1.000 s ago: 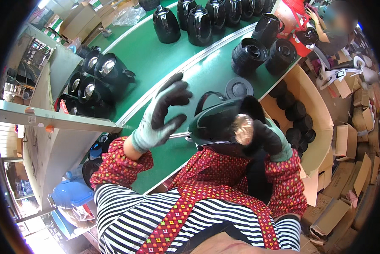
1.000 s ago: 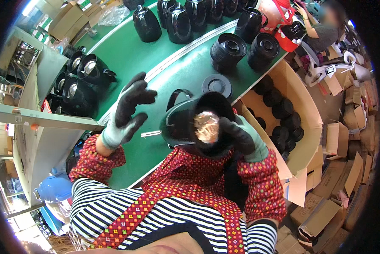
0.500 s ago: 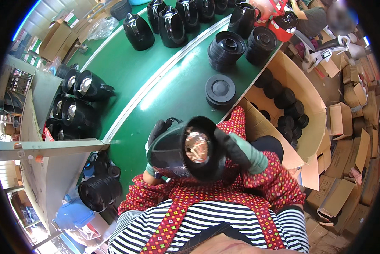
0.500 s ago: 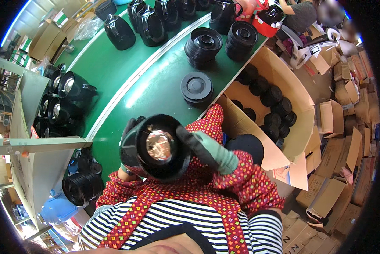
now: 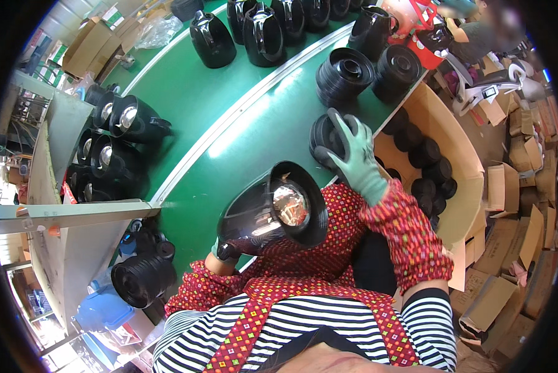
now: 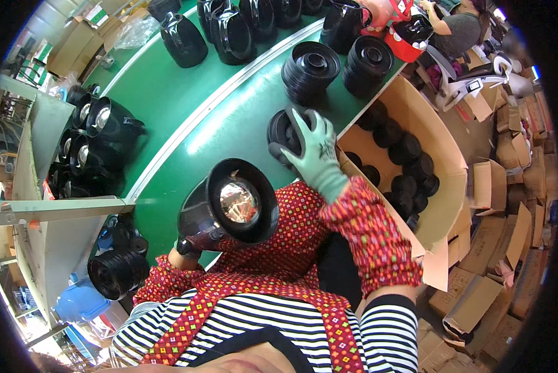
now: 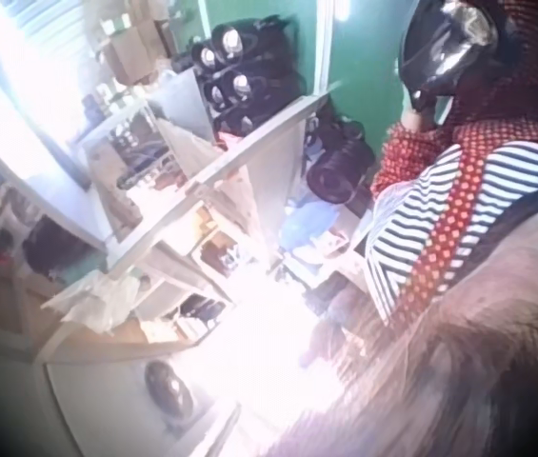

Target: The person assembles black kettles on a green workbench by inserting a metal rod into the base and attaching a black lid. The person handles each kettle one at a time, places the assembled units on the bench, and repeats the process.

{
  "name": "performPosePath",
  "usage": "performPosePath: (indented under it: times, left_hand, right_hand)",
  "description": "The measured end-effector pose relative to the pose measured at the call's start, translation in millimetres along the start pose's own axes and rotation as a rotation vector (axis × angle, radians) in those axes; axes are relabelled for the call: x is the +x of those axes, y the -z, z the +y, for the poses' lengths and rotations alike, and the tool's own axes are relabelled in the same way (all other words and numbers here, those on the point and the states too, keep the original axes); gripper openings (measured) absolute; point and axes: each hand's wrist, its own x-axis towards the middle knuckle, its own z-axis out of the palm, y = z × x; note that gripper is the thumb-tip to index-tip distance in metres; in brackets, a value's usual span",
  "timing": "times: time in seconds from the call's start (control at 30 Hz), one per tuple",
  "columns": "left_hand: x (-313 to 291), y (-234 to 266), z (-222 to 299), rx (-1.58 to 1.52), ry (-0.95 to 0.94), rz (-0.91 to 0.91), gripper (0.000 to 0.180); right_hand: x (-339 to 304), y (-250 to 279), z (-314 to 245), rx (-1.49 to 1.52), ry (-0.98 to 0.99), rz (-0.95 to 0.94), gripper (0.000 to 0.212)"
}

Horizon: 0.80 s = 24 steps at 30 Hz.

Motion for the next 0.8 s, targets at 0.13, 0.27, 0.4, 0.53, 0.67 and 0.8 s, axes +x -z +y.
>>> performPosePath:
  times: [0.13, 0.27, 0.4, 0.53, 0.67, 0.8]
  left_hand:
    - [14.5, -10.4, -5.8, 0.012, 0.017, -0.029, 0.05]
    - [16.6, -25.2, -13.2, 0.063, -0.033, -0.025, 0.051]
    - [17.8, -44.0, -18.9, 0.207, -0.072, -0.052, 0.055]
    - [23.2, -65.4, -22.7, 0.417, -0.036, -0.137, 0.059]
    - [35.8, -84.4, -27.4, 0.696, 0.062, -0.301, 0.064]
    - [43.0, -84.2, -24.2, 0.879, 0.08, -0.39, 0.068]
  right_hand:
    - [-63.4, 44.6, -39.6, 0.689, 0.137, 0.021, 0.094]
    - [-104.0, 83.4, -63.7, 0.572, 0.076, 0.031, 0.101]
    - [-127.6, 95.8, -67.3, 0.685, 0.055, 0.081, 0.1]
    - [-143.8, 104.0, -64.1, 0.676, 0.081, 0.102, 0.103]
    - [-153.4, 109.0, -52.2, 0.606, 0.252, 0.121, 0.103]
    - [-162.9, 101.6, -46.7, 0.743, 0.224, 0.202, 0.103]
